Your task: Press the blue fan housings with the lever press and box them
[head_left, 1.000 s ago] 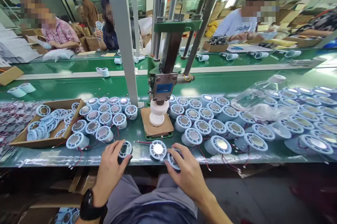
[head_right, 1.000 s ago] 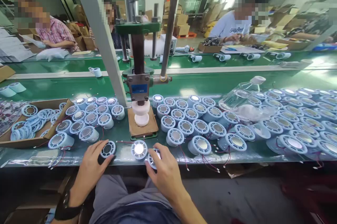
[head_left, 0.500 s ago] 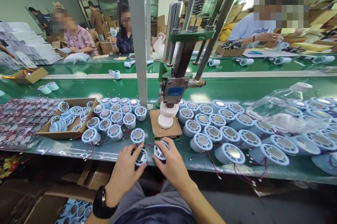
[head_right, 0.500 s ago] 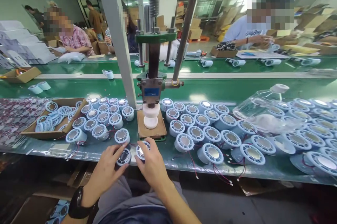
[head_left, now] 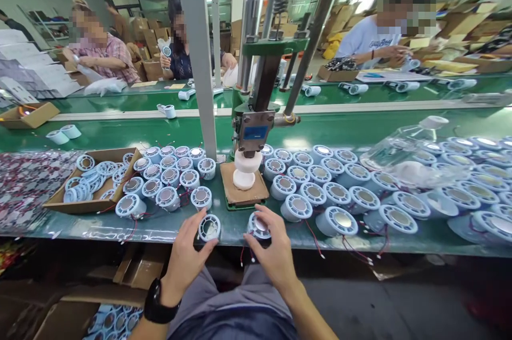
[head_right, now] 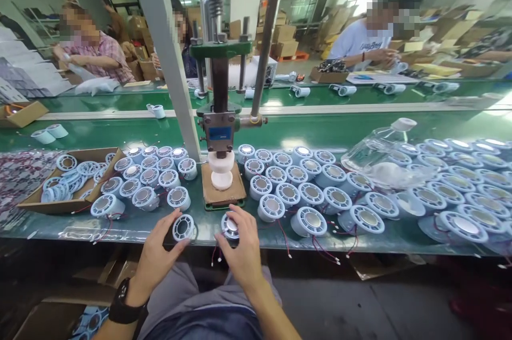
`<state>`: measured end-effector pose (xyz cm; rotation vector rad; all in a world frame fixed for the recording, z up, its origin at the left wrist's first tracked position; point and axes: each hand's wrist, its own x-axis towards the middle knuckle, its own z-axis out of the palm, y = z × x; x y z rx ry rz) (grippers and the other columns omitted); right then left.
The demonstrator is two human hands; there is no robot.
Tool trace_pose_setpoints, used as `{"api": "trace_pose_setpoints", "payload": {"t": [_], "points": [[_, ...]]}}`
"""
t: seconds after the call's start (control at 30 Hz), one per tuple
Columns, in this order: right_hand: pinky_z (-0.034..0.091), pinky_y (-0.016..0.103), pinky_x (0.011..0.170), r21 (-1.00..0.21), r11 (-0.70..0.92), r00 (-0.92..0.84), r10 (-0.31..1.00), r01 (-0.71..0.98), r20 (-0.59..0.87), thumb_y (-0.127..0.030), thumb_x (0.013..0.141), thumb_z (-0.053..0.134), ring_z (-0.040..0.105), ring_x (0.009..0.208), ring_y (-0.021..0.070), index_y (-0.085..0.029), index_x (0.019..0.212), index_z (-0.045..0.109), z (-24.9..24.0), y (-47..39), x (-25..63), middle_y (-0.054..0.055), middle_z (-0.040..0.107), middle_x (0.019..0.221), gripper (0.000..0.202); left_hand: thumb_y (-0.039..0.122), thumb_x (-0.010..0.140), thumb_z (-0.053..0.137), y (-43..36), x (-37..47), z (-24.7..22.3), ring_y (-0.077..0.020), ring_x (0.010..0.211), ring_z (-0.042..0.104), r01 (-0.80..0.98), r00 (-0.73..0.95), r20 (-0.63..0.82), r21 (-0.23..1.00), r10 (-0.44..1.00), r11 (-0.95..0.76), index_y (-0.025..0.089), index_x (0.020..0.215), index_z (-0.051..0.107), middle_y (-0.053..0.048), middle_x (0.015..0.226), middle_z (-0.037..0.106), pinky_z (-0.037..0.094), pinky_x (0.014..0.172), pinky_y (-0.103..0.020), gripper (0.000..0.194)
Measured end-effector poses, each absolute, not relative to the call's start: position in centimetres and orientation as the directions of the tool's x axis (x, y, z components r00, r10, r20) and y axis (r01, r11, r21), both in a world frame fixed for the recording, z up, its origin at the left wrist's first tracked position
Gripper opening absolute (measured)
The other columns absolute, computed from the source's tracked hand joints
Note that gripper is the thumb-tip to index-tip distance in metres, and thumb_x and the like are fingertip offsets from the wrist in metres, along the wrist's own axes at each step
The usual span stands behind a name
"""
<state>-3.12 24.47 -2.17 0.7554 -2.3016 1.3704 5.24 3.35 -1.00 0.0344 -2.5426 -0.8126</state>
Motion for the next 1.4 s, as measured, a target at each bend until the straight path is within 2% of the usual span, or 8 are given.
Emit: {"api": "trace_pose_setpoints", "payload": {"t": [0.3, 0.6, 0.7, 0.93, 1.07, 1.2, 1.3, 1.4], "points": [[0.052, 0.030, 0.105, -0.819, 0.174, -0.803, -0.387, -0.547, 0.454, -0.010, 0.076, 0.055, 0.060, 0.124, 0.0173, -0.019, 0.147, 0.031, -3.3, 21.0, -1.9, 0.010, 0.057, 0.136, 0.076, 0.016, 0.084, 0.066, 7.0, 3.3, 2.8, -0.0256, 0.124, 0.057, 0.244, -0.927, 0.373, 0.552, 0.026, 0.798, 0.031, 0.153, 0.030, -0.005, 0.140, 0.058, 0.048, 0.105, -0.042, 0.079], [0.051, 0.030, 0.107, -0.894, 0.107, -0.821, -0.456, -0.434, 0.344, -0.008, 0.075, 0.052, 0.058, 0.128, 0.0157, -0.021, 0.156, 0.016, -2.6, 21.7, -2.3, 0.007, 0.059, 0.137, 0.089, 0.010, 0.079, 0.062, 7.2, 3.2, 3.0, -0.0239, 0.122, 0.058, 0.070, -0.970, 0.208, 0.733, -0.126, 0.677, 0.030, 0.148, 0.041, -0.004, 0.132, 0.063, 0.047, 0.107, -0.042, 0.075], [0.051, 0.032, 0.108, -0.889, 0.128, -0.813, -0.477, -0.440, 0.334, -0.008, 0.077, 0.052, 0.057, 0.129, 0.0169, -0.020, 0.158, 0.011, -2.7, 21.7, -2.3, 0.008, 0.057, 0.139, 0.092, 0.012, 0.080, 0.061, 7.3, 3.3, 2.9, -0.0248, 0.123, 0.057, 0.062, -0.970, 0.198, 0.756, -0.138, 0.652, 0.030, 0.149, 0.040, -0.005, 0.132, 0.063, 0.047, 0.107, -0.043, 0.074], [0.043, 0.042, 0.117, -0.718, 0.318, -0.684, -0.667, -0.619, 0.294, -0.006, 0.083, 0.046, 0.041, 0.143, 0.0229, -0.012, 0.157, 0.026, -2.6, 23.1, -2.7, 0.015, 0.039, 0.153, 0.077, 0.025, 0.089, 0.052, 9.0, 3.4, -0.4, -0.0280, 0.135, 0.049, 0.045, -0.946, 0.221, 0.814, -0.236, 0.579, 0.018, 0.143, 0.045, -0.014, 0.145, 0.052, 0.042, 0.112, -0.048, 0.055], [0.048, 0.043, 0.113, -0.504, 0.355, -0.566, -0.740, -0.787, 0.363, -0.014, 0.084, 0.060, 0.047, 0.139, 0.0267, -0.014, 0.154, 0.035, 5.5, 26.1, -5.6, 0.014, 0.045, 0.148, 0.074, 0.027, 0.081, 0.057, 8.7, 2.9, -0.2, -0.0286, 0.120, 0.061, 0.003, -0.954, 0.161, 0.848, -0.252, 0.530, 0.015, 0.132, 0.054, -0.014, 0.131, 0.064, 0.049, 0.103, -0.045, 0.053], [0.044, 0.039, 0.114, -0.216, 0.503, -0.441, -0.384, -0.837, 0.811, -0.020, 0.090, 0.059, 0.053, 0.133, 0.0214, -0.012, 0.134, 0.056, 21.3, 27.6, -11.3, 0.009, 0.058, 0.137, 0.046, 0.031, 0.073, 0.065, 6.6, 0.3, 3.4, -0.0277, 0.106, 0.066, -0.029, -0.947, 0.156, 0.831, -0.282, 0.555, 0.017, 0.124, 0.061, -0.009, 0.117, 0.071, 0.051, 0.098, -0.042, 0.053], [0.043, 0.020, 0.099, -0.277, 0.618, -0.467, -0.166, -0.736, 0.869, -0.031, 0.094, 0.044, 0.054, 0.129, 0.0151, -0.001, 0.111, 0.060, 31.2, 26.0, -16.8, 0.004, 0.061, 0.128, 0.038, 0.038, 0.070, 0.069, 5.2, -3.5, 5.8, -0.0284, 0.103, 0.066, -0.013, -0.926, 0.196, 0.837, -0.322, 0.548, 0.016, 0.123, 0.063, -0.010, 0.115, 0.071, 0.050, 0.096, -0.042, 0.058], [0.041, 0.010, 0.074, -0.422, 0.484, -0.565, -0.196, -0.767, 0.802, -0.032, 0.091, 0.015, 0.065, 0.101, 0.0044, 0.010, 0.103, 0.052, 35.2, 23.4, -21.5, 0.003, 0.067, 0.102, 0.057, 0.038, 0.066, 0.070, 4.9, -7.3, 6.8, -0.0277, 0.097, 0.067, 0.041, -0.940, 0.203, 0.865, -0.275, 0.499, 0.013, 0.118, 0.065, -0.011, 0.109, 0.072, 0.051, 0.092, -0.041, 0.057]]}}
